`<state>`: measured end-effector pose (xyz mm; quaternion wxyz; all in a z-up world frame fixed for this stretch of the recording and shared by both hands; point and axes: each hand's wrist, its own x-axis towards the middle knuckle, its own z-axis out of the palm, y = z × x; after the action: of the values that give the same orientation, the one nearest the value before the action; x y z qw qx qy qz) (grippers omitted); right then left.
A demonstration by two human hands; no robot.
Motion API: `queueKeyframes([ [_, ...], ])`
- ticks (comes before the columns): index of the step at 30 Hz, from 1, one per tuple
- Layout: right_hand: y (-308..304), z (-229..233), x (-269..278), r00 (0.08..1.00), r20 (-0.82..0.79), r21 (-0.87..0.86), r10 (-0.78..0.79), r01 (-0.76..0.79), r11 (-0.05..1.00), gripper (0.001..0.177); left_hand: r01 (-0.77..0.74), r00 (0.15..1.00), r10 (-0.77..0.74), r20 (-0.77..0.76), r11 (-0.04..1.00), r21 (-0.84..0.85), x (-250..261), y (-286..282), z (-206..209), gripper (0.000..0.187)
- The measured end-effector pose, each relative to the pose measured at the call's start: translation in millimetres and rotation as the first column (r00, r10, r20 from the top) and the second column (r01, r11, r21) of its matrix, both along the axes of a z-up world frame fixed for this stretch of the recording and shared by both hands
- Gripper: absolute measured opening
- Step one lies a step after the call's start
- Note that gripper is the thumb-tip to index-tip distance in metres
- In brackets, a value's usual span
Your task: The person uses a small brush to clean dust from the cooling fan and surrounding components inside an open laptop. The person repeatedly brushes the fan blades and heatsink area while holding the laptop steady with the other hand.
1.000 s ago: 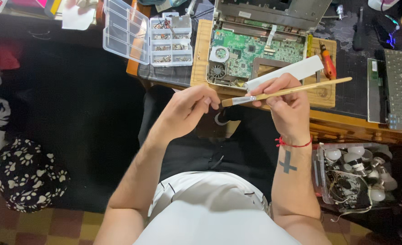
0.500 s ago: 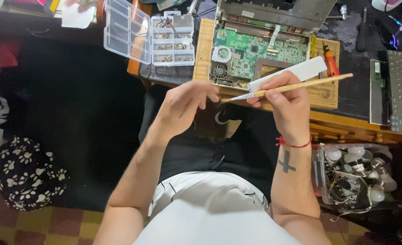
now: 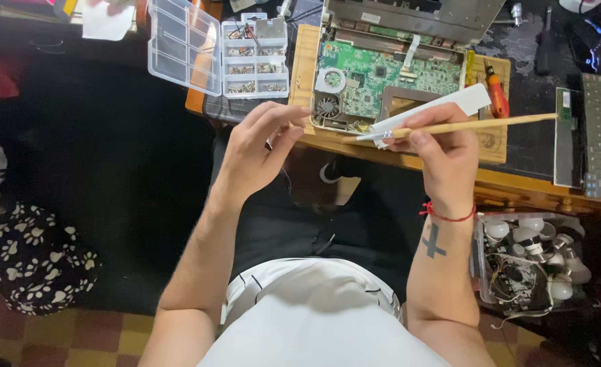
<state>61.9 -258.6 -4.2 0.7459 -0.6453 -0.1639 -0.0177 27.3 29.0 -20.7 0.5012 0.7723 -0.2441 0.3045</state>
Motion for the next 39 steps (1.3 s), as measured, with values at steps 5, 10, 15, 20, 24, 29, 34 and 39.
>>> queueKeyframes([
  [5,9.6,-3.3,14.5,0.995,0.080,-0.136,-0.055,0.066,0.988,0.022,-0.044,0.999,0.043,0.024,0.998,0.039,9.4,2.6,-9.5,0.024],
  [10,22.5,0.3,29.2,0.985,0.169,-0.264,-0.041,0.085,0.961,0.020,-0.047,0.999,0.046,0.017,0.997,0.068,23.8,2.7,-26.7,0.036],
  [15,37.4,6.2,40.5,0.969,0.245,-0.387,-0.016,0.113,0.915,0.025,-0.011,1.000,0.010,0.010,0.998,0.063,38.6,3.6,-26.9,0.045],
  [20,44.4,12.4,52.4,0.950,0.310,-0.550,0.038,0.147,0.822,0.020,-0.025,0.999,0.023,0.029,0.996,0.090,54.1,1.3,-33.7,0.039],
  [24,50.8,16.4,60.4,0.915,0.379,-0.685,0.136,0.179,0.706,0.013,0.007,0.998,-0.013,0.060,0.994,0.106,65.8,0.7,-50.3,0.040],
  [29,70.4,21.5,68.4,0.891,0.401,-0.743,0.213,0.181,0.644,0.013,0.031,0.997,-0.038,0.070,0.994,0.107,71.0,1.9,-53.1,0.040],
  [34,83.2,29.6,75.6,0.858,0.418,-0.788,0.299,0.178,0.589,0.016,0.063,0.996,-0.067,0.054,0.995,0.077,70.5,6.8,-39.0,0.040],
  [39,82.3,32.4,83.7,0.869,0.311,-0.772,0.385,-0.004,0.635,0.019,0.121,0.992,-0.123,0.034,0.990,0.072,71.8,9.9,-41.0,0.041],
])
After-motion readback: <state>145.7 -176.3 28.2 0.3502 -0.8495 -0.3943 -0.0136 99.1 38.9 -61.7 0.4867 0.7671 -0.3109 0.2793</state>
